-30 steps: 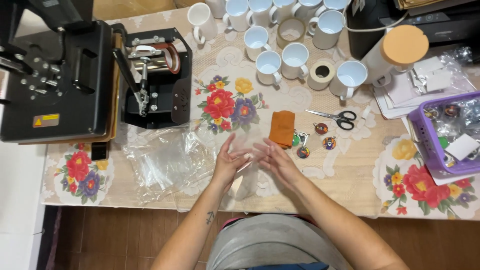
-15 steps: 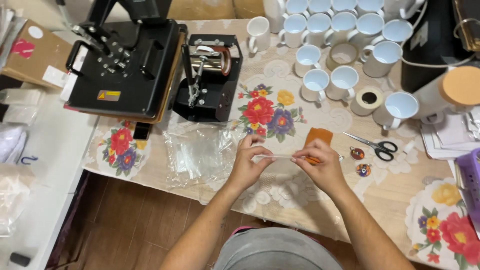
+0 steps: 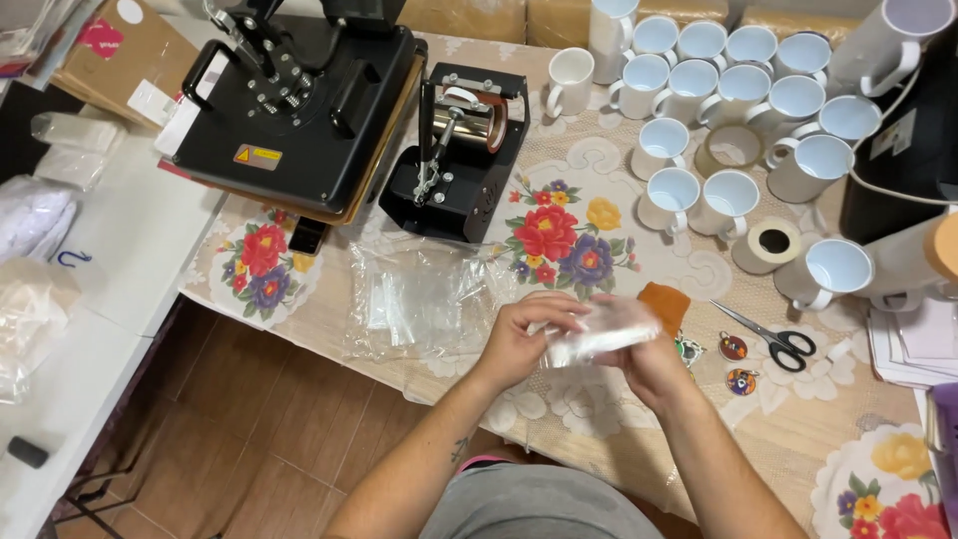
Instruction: A person prepares a ceramic mug for printing by cleaning it with a cloth and then placing it into a mug heat press machine.
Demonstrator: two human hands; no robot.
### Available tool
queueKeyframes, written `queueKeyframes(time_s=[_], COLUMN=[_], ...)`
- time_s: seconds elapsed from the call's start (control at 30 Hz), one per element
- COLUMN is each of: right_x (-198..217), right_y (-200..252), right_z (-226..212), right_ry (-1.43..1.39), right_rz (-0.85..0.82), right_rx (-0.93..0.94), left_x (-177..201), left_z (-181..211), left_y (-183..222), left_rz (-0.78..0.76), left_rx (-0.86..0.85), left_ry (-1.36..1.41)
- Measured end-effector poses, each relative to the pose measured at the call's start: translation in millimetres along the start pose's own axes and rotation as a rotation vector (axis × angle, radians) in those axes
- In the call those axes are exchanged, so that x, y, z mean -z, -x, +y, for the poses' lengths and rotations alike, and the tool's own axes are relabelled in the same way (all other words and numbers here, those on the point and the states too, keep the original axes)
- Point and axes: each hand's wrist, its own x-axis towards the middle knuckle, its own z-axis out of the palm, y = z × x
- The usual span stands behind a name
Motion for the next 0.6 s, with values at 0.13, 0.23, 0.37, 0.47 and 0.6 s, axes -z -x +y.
queueKeyframes(time_s=[0.13,0.23,0.37,0.47,0.6], right_x=[-35.0,1.2,25.6,68.2,49.9], right_y=[30.7,18.9,10.9,-3.2,3.6], right_z=[-37.8,4.9,25.4,82.0,72.9], right_ry=[-0.292,-0.206,-0.034,-0.067,-0.035], right_rz=[0.043,0.009,0.106,0.156,0.165], right_rx=[-0.197,-0.232,-0.365,-0.334,-0.380], left_x=[14.7,22.6,40.8,84.0,90.7], left_z=[-27.3,-53.5,-41.7,-125.4,-161.0], left_y=[16.6,31.2,5.3,-18.5,-38.8], left_rz=[-0.075,-0.110,0.074,0.296,0.087], left_rx=[-0.142,-0.045,0.406,0.270,0.536], left_ry=[-0.398,-0.401,-0.680,-1.433,-1.747])
